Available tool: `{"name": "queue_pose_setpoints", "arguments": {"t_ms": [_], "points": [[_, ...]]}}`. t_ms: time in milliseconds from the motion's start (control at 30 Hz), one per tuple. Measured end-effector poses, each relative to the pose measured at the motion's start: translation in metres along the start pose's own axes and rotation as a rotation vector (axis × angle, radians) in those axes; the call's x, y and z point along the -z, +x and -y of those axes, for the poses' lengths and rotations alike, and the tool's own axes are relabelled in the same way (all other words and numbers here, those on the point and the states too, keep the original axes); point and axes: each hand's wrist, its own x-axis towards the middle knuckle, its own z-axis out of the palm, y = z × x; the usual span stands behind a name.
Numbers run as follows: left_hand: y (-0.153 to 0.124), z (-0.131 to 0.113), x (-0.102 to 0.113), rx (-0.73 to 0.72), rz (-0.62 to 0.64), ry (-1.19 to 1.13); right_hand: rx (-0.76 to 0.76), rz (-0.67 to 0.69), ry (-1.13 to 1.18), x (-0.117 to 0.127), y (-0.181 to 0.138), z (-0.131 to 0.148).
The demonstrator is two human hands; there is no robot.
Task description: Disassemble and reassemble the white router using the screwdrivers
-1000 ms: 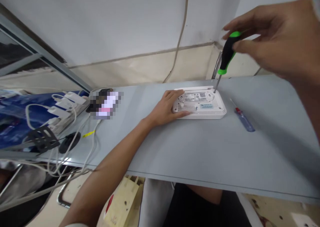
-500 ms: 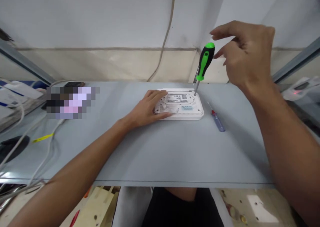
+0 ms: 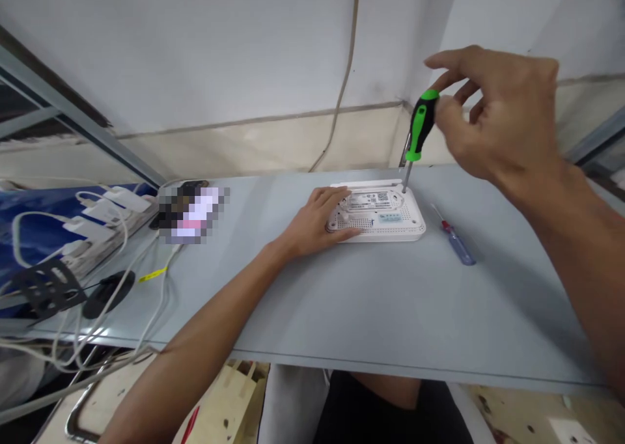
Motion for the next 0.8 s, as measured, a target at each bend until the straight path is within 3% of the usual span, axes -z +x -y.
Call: {"name": "queue_pose_setpoints", "arguments": {"t_ms": [200,467,600,800], "points": [[0.001,0.002,0.001,-0.005,0.008,0.027,0.066,0.033,-0.064,-0.011,0.002,-0.007],[0.002,0.002,0.002,0.010,0.008,0.040,0.078,-0.013,-0.072,-0.002,-0.001,0.003],[0.001,0.001,0.002,0.006,0.008,0.042,0.053,0.000,-0.145,-0.012,-0.001,-0.006],[0.000,0.000,0.004,0.013,0.012,0.030,0.121,0.033,-0.081,-0.017,-0.001,-0.014]]}}
